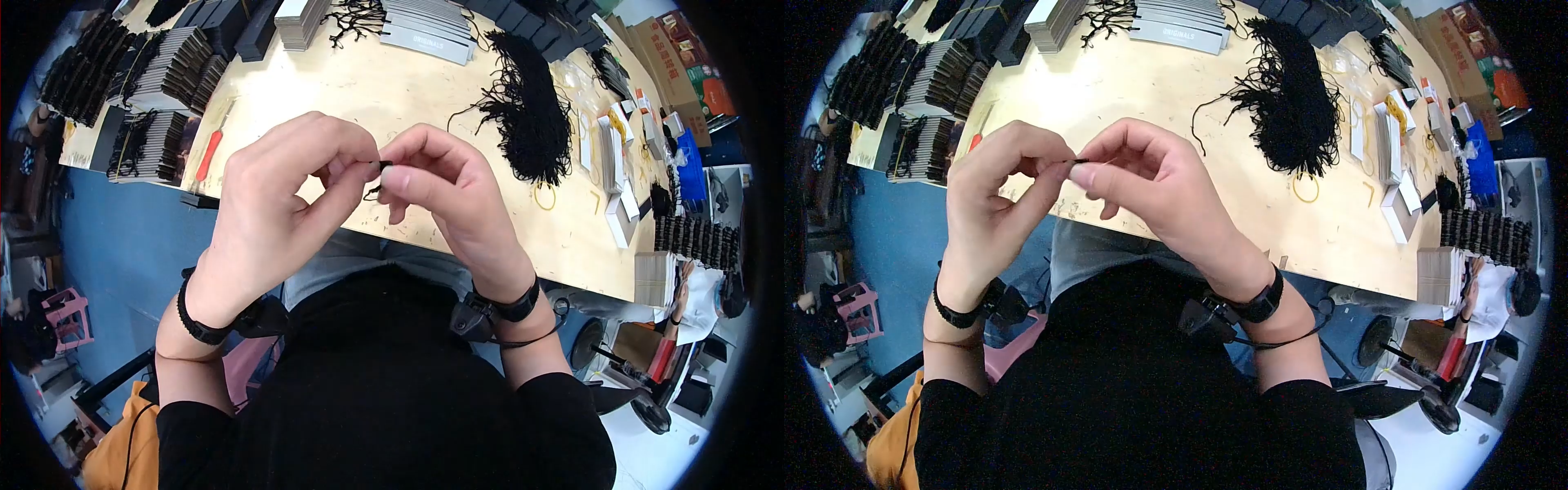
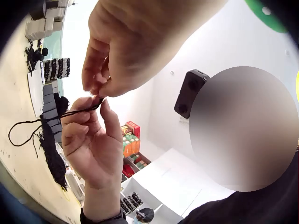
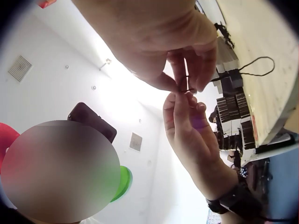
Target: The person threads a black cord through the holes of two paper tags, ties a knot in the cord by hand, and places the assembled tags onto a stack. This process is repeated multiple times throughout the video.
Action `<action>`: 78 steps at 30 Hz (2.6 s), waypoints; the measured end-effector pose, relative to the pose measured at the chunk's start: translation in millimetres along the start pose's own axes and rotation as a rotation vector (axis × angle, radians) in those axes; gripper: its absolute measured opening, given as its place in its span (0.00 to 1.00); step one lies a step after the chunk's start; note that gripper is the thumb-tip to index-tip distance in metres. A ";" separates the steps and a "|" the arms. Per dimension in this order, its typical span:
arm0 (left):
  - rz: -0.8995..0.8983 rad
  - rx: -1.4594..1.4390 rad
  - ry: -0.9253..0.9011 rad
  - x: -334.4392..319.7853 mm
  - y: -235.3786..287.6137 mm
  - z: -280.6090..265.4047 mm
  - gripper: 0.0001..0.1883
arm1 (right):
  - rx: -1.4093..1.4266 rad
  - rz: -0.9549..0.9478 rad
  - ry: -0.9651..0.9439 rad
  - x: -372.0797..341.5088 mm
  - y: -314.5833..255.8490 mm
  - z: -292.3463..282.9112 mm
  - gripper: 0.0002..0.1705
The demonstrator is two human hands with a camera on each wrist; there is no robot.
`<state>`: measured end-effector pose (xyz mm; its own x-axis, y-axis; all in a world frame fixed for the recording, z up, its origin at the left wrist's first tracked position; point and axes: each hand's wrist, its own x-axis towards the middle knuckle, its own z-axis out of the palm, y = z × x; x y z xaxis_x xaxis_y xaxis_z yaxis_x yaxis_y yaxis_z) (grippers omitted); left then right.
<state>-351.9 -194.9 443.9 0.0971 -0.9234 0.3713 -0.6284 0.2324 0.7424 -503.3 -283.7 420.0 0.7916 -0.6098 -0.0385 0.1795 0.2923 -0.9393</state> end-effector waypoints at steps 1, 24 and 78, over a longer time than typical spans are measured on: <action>0.002 0.002 -0.004 0.7 -0.4 -0.2 0.05 | 0.003 -0.003 0.002 -0.6 -1.8 0.3 0.08; -0.106 -0.481 -0.207 28.1 4.7 18.5 0.11 | -0.263 -0.409 0.189 -6.2 5.9 -29.3 0.05; 0.331 0.405 -0.192 22.5 24.4 9.0 0.06 | 0.098 0.162 -0.064 -15.9 -10.4 -38.9 0.08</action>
<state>-372.0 -212.7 465.3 -0.2740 -0.8692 0.4116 -0.8517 0.4181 0.3158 -540.6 -305.7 417.1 0.8499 -0.5016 -0.1615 0.1005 0.4551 -0.8847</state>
